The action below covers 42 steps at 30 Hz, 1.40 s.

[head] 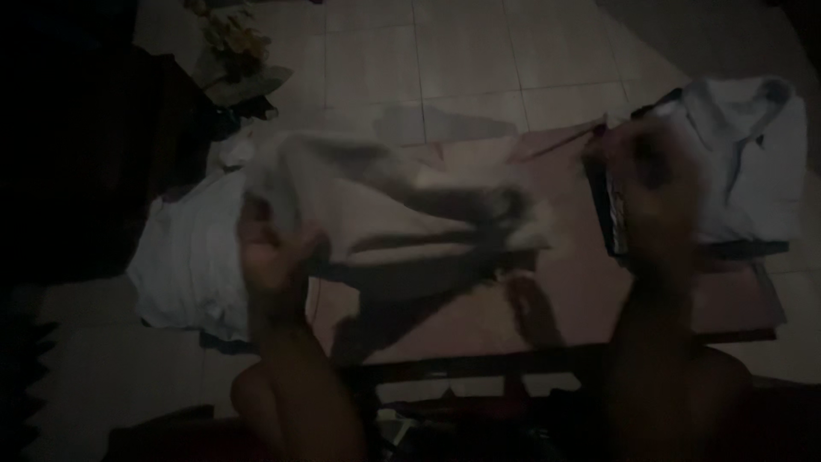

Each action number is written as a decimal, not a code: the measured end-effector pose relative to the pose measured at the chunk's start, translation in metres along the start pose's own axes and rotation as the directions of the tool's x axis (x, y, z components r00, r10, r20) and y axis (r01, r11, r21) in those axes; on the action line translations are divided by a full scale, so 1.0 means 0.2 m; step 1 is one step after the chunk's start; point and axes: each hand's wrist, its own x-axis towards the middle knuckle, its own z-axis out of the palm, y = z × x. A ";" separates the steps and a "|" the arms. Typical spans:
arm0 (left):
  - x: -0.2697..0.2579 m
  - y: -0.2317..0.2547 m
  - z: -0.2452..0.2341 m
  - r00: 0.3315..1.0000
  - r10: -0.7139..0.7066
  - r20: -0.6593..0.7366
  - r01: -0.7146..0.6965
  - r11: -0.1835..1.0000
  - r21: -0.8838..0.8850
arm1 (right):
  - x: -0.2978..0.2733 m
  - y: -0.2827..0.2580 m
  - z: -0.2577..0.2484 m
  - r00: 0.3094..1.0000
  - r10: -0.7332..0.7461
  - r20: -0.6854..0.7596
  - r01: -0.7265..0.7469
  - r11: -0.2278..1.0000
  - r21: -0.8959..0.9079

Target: The person folds a light-colored garment on a low table, smoothing and aligning edges, then folds it into a compact rectangle and places it on a growing stack. The person repeats the process with another garment, smoothing and folding it before stacking it with the others.

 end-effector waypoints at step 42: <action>-0.35 -0.33 0.60 0.814 -0.573 0.095 0.501 0.775 0.385 | -0.49 0.31 0.25 0.642 0.555 0.530 -0.730 0.229 0.644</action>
